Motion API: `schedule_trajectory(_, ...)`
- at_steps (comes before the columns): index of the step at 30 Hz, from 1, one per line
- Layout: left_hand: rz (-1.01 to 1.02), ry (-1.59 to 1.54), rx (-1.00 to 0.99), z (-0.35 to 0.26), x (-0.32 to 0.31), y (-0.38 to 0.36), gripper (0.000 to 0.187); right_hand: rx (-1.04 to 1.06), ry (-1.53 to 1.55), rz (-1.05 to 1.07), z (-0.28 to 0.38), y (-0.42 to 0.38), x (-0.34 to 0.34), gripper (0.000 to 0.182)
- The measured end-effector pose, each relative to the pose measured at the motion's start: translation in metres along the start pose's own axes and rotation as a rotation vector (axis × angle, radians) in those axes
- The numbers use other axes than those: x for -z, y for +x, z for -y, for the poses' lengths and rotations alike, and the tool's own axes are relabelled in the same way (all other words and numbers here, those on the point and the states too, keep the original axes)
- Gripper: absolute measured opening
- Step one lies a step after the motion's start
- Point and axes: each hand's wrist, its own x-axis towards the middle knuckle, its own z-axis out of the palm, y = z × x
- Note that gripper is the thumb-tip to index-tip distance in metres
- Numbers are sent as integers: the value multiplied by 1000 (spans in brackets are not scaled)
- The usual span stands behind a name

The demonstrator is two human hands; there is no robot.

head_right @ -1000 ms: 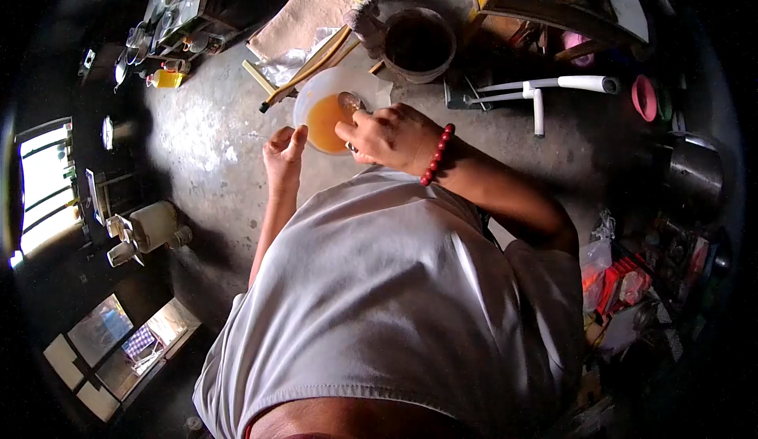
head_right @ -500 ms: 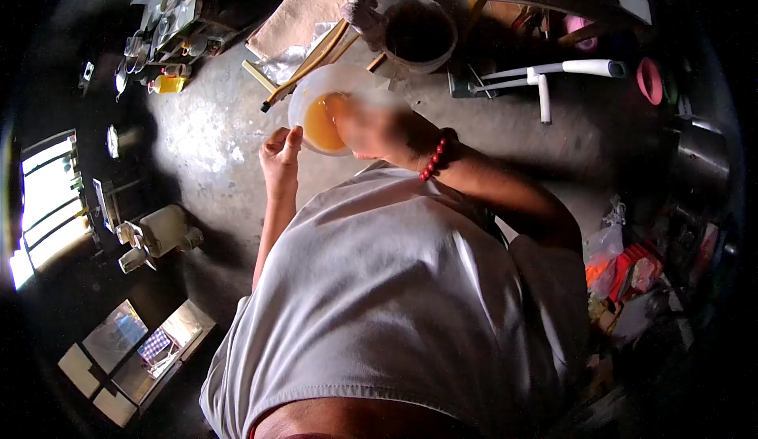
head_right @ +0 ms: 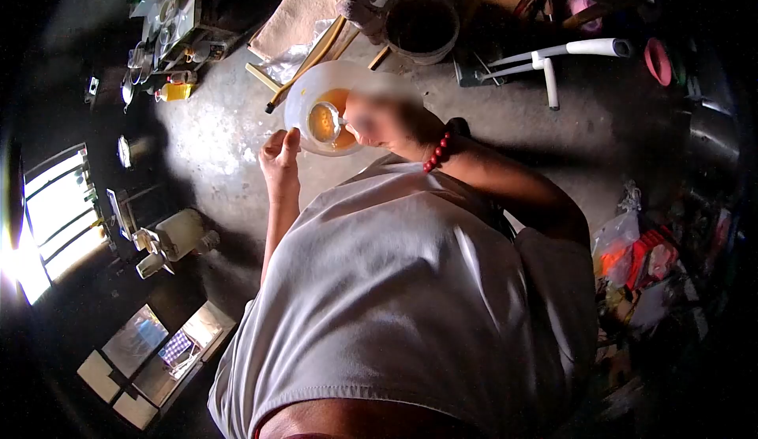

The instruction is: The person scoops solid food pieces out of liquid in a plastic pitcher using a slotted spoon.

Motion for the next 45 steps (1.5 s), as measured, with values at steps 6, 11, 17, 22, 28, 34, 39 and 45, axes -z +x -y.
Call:
schedule_trajectory(6,4,-10,-18,-1,1,-1,38,-39,-180,3,35,-6,15,13)
schedule_trajectory(11,1,-5,-7,-3,2,0,38,234,-664,7,57,-8,27,14)
schedule_trajectory(17,11,9,-1,3,5,2,41,242,-551,141,45,-5,48,20)
schedule_trajectory(22,59,-10,-13,1,10,3,43,498,-997,259,61,-10,45,10)
schedule_trajectory(28,112,41,-46,-9,11,7,42,644,-1259,605,60,-8,44,17)
schedule_trajectory(34,133,-14,-36,2,14,13,40,585,-1258,646,71,3,50,16)
schedule_trajectory(39,110,-29,-89,1,10,11,43,487,-1052,593,69,6,62,20)
schedule_trajectory(45,125,-6,-67,4,8,9,44,235,-983,633,80,2,54,34)
